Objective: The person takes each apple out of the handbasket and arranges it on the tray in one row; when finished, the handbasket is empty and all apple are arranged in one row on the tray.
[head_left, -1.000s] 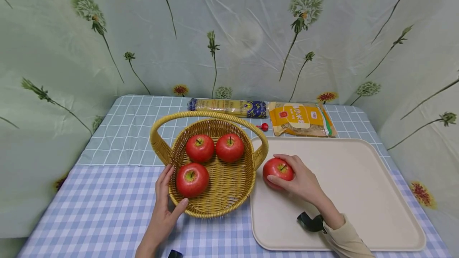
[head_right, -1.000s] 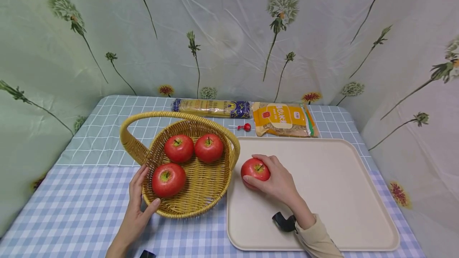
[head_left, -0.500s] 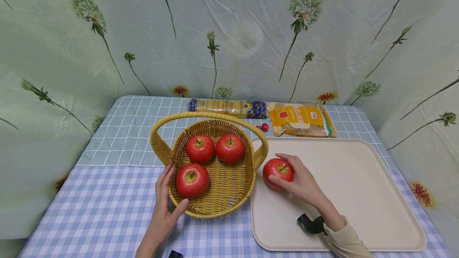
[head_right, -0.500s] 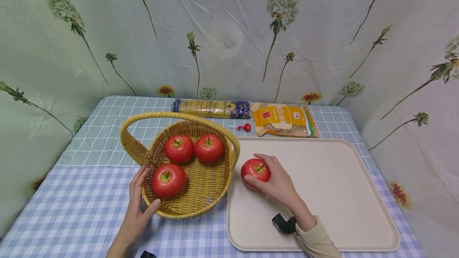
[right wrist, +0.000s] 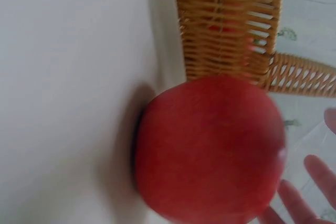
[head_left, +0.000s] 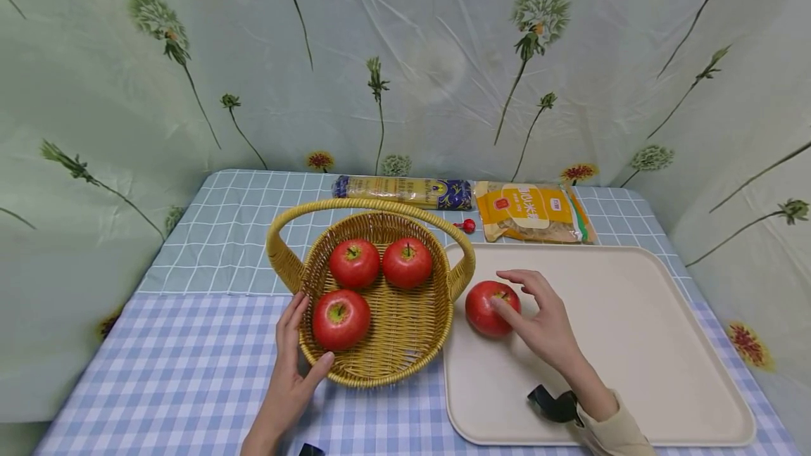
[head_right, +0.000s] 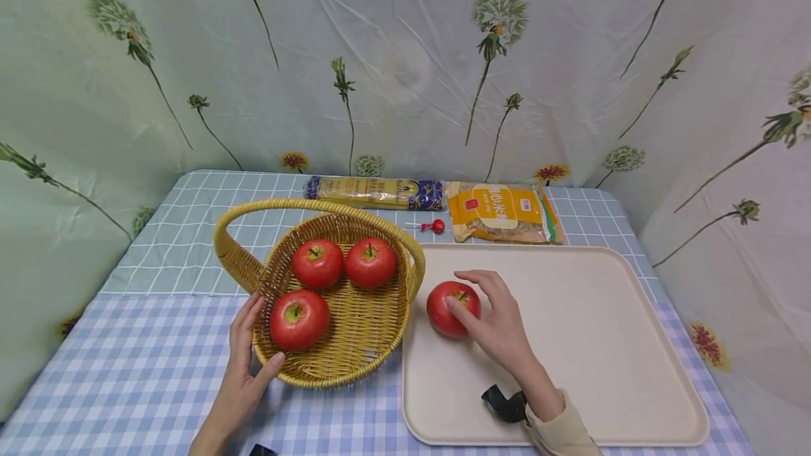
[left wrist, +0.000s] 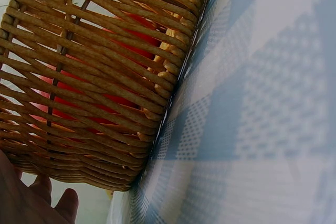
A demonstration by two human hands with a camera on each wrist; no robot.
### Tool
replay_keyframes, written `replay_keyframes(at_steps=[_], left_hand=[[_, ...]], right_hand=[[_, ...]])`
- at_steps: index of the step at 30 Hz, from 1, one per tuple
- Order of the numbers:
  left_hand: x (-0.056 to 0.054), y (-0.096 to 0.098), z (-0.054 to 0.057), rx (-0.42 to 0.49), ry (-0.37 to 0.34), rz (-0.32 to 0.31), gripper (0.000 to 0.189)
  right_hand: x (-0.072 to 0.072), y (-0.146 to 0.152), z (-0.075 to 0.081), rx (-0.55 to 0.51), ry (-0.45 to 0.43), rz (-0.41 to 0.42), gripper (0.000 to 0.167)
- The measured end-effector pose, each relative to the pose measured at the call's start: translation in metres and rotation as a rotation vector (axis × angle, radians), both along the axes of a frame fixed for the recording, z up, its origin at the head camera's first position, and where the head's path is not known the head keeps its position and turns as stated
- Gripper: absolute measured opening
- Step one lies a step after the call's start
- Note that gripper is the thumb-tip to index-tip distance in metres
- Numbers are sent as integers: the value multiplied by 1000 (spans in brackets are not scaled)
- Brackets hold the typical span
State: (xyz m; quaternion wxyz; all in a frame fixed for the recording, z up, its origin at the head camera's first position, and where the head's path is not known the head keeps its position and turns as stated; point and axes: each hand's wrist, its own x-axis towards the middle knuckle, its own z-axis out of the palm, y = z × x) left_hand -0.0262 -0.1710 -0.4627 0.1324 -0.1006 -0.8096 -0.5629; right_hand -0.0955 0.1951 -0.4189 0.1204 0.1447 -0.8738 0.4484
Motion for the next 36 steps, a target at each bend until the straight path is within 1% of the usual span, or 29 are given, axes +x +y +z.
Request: replay_keyframes(at_steps=[2,4,6,8,10,12,14,17,21,23,27,28,29,32,36], left_hand=[[0,2,3,6,10,3,81],[2,6,11,12,13,6,80],[4,9,18,18,13,6,78],[5,10,23,22,11,5,77],[4,10,22,20,6,7,78],[3,7,15,17,-1,8,80],[1,4,7,13,-2,6,81],[-1,1,0,9,-13,-6,82],[-1,-1,0,1,-28,-14,82],[-1,-1,2,-6,-33,-11,82],[0,-1,1,-19,-41,-7,82],[0,-2,1,-21,-35,-8,82],[0,-2,0,-21,-35,-7,82],[0,-2,0,-13,-33,-9,82],[-1,-2,0,4,-35,-14,82]], right_hand=[[3,-2,4,-11,42,-6,38],[7,-5,11,-18,81,-3,36],[12,-10,21,-31,112,12,35],[18,-16,33,-48,134,34,34],[24,-23,45,-71,146,59,32],[28,-28,53,-96,161,86,30],[30,-32,57,-120,175,109,29],[31,-38,60,-149,210,154,29],[29,-47,62,-179,249,232,30],[25,-50,55,-193,278,282,29],[14,-59,43,-226,351,395,18],[11,-62,40,-232,364,424,17],[10,-65,41,-238,375,452,17],[8,-77,44,-231,372,515,17],[5,-91,51,-185,347,577,21]])
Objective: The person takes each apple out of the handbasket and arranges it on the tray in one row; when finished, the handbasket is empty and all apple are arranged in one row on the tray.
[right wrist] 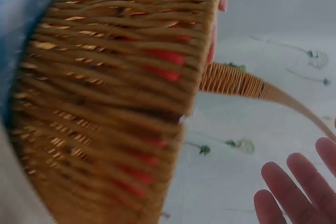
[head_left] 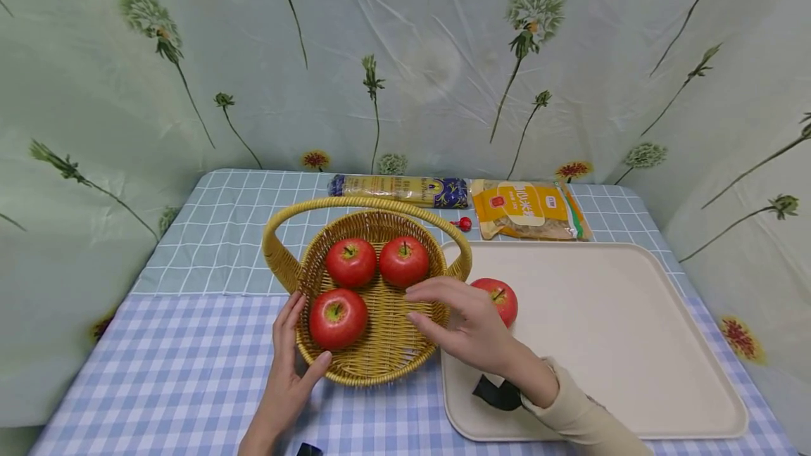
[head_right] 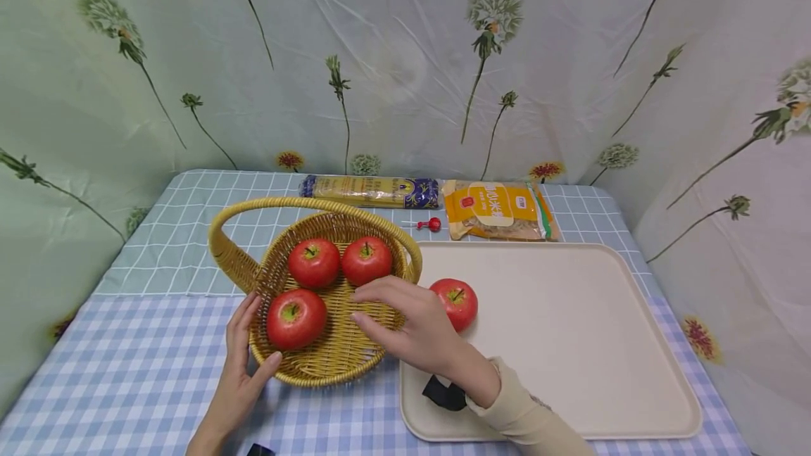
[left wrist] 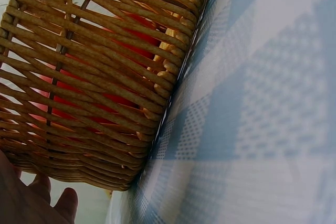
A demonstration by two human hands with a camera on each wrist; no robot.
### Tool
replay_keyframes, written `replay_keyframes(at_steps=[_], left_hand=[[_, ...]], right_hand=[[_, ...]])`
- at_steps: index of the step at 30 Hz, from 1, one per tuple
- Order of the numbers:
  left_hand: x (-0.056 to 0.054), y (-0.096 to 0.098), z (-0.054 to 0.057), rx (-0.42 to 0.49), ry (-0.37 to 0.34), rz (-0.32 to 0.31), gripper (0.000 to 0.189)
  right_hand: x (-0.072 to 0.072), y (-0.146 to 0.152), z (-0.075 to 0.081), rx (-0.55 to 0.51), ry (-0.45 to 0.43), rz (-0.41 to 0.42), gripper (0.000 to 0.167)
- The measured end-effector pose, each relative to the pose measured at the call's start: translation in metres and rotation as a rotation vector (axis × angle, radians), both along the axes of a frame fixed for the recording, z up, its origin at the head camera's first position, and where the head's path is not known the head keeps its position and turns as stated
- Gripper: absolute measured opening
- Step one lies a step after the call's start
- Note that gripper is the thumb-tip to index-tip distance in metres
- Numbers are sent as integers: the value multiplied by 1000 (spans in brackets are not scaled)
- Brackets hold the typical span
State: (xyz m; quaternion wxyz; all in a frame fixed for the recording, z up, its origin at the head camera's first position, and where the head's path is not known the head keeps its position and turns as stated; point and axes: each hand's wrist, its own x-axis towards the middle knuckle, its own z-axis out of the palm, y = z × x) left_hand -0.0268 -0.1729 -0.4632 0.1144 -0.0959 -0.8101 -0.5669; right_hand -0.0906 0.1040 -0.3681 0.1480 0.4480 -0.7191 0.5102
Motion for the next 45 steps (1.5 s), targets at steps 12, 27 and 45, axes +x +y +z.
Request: replay_keyframes(at_steps=[12,27,45], left_hand=[[2,5,6,13,51,7,82],[-1,-1,-2,20,17,-16,85],[1,-1,0,2,-6,-19,84]], right_hand=[[-22,-36,20,291,-61,42,31],[-43,-78,18,758,-153,45,46],[-57,-98,3,924,-226,123,59]])
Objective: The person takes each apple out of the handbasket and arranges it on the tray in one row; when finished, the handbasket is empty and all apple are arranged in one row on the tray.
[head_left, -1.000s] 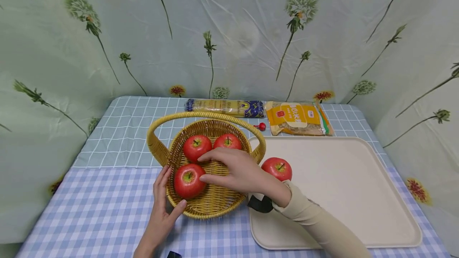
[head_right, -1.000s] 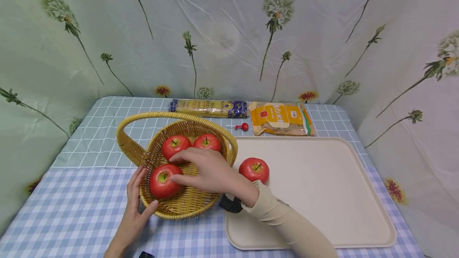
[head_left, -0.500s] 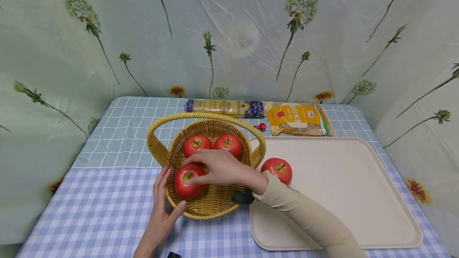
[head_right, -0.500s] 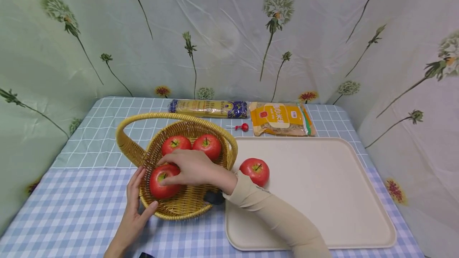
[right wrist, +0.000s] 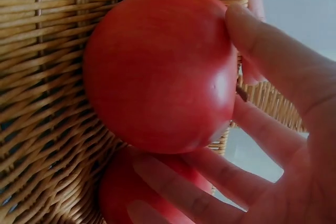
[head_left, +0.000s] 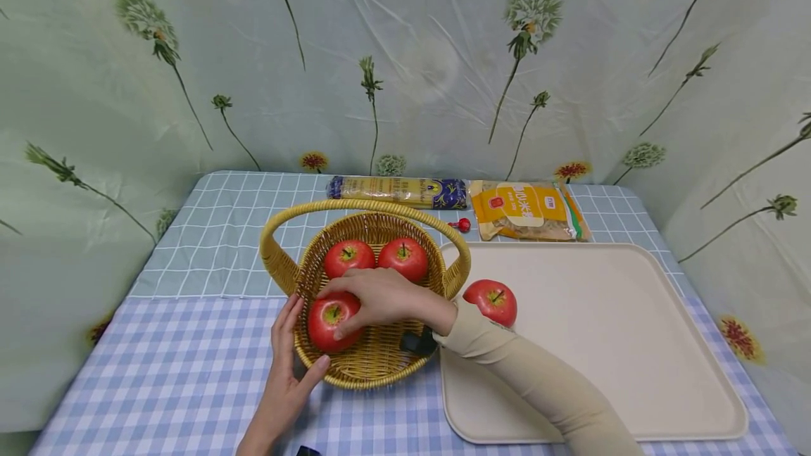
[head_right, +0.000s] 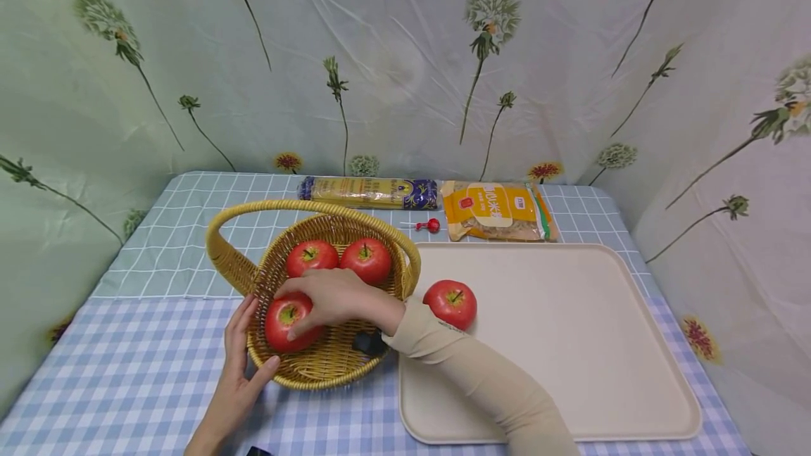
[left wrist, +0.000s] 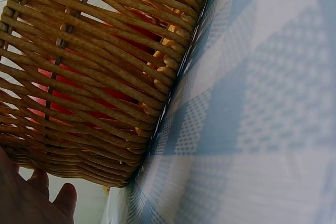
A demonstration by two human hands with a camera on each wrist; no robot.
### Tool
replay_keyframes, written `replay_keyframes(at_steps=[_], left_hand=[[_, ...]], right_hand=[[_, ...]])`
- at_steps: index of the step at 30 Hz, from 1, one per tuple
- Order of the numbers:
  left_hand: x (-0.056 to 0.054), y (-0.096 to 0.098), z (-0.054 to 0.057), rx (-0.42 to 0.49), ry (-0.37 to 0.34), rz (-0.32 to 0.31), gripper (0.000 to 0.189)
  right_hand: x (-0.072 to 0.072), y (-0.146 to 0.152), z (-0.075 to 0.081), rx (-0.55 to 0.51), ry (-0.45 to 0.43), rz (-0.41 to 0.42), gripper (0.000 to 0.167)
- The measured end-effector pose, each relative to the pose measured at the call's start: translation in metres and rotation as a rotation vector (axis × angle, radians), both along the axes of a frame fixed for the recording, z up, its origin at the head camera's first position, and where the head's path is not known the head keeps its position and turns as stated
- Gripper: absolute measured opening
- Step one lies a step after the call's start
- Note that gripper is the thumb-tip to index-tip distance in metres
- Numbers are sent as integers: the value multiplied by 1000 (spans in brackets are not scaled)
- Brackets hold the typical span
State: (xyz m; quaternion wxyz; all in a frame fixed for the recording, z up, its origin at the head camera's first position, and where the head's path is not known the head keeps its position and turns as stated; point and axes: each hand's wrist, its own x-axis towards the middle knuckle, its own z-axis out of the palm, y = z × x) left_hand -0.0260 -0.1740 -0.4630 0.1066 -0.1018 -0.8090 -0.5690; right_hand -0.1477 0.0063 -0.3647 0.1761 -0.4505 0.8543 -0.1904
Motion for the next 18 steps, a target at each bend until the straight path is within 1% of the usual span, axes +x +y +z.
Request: replay_keyframes(at_steps=[7,13,18], left_hand=[[0,0,2,-15,-2,-1,85],[1,1,4,-17,-23,3,84],[1,1,3,-19,-20,5,84]], right_hand=[[-2,-1,-4,-15,-24,20,60],[-2,-1,-2,14,-44,56,65],[-3,1,-4,-9,-42,94,62]])
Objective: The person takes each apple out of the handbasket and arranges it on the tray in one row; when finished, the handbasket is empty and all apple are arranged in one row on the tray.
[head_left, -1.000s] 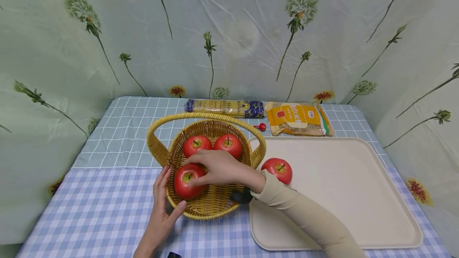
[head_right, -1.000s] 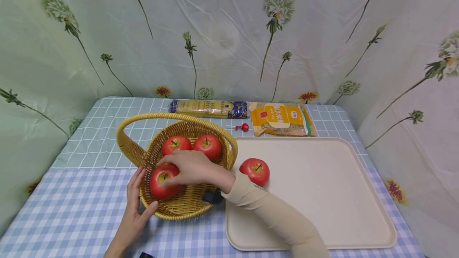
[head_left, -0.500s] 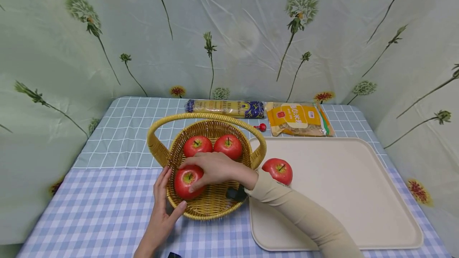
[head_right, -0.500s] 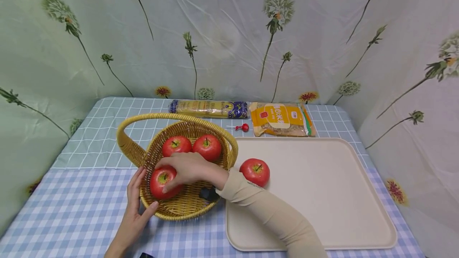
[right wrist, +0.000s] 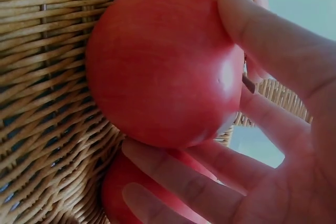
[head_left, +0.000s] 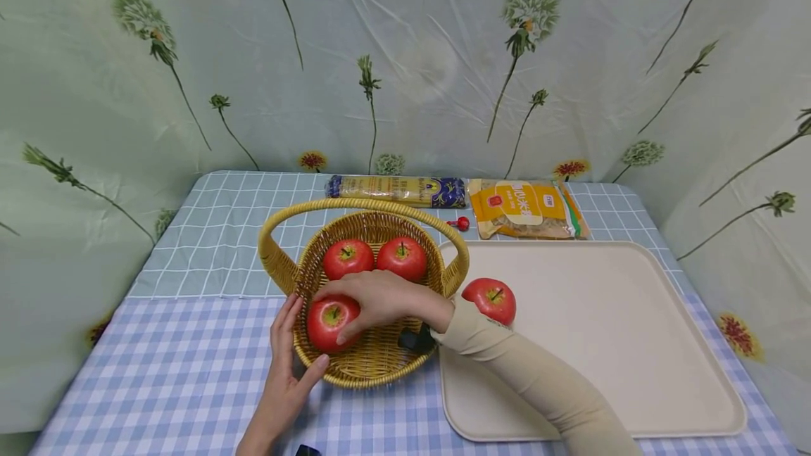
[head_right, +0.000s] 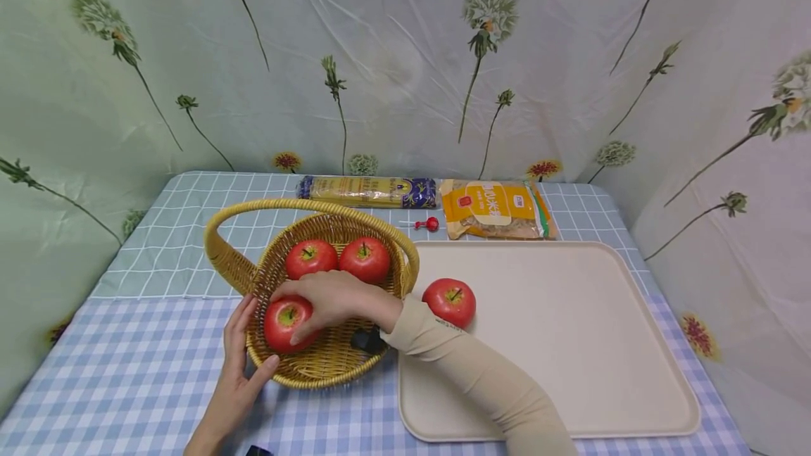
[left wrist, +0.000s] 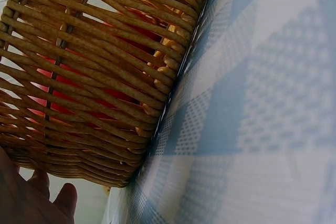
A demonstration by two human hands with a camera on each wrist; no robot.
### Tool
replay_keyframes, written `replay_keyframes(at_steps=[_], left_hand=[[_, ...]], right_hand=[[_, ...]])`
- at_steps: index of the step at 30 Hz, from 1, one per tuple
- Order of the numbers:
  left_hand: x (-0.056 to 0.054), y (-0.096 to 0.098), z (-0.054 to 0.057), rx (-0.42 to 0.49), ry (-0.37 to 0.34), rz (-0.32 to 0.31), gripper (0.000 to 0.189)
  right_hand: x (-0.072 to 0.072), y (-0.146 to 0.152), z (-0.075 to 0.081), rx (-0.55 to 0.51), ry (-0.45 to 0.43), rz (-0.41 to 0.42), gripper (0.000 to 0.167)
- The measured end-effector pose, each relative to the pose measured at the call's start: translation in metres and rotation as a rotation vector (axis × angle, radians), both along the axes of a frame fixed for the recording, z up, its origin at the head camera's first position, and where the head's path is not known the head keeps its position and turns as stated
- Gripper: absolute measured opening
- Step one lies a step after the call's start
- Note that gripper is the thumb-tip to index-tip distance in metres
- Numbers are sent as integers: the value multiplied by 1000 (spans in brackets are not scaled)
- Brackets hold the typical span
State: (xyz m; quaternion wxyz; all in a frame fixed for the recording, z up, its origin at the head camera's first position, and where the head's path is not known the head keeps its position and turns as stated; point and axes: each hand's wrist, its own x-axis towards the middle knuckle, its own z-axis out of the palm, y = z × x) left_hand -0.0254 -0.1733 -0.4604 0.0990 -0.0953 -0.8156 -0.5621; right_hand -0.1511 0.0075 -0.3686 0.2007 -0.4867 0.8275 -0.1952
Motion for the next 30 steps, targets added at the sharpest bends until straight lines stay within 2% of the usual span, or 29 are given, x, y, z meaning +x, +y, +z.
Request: replay_keyframes(at_steps=[6,11,19,22,30], left_hand=[[-1,0,-2,2,13,-5,84],[-2,0,-2,-2,21,-8,84],[-1,0,-2,6,4,4,84],[-2,0,-1,20,15,2,84],[-1,2,-1,39,34,4,84]], right_hand=[[-1,3,-2,-7,-1,9,61],[-3,3,-3,-7,-36,8,62],[-6,5,-5,1,-208,-23,68],[-7,5,-8,-24,-240,-22,67],[-7,4,-10,-44,-223,-38,65]])
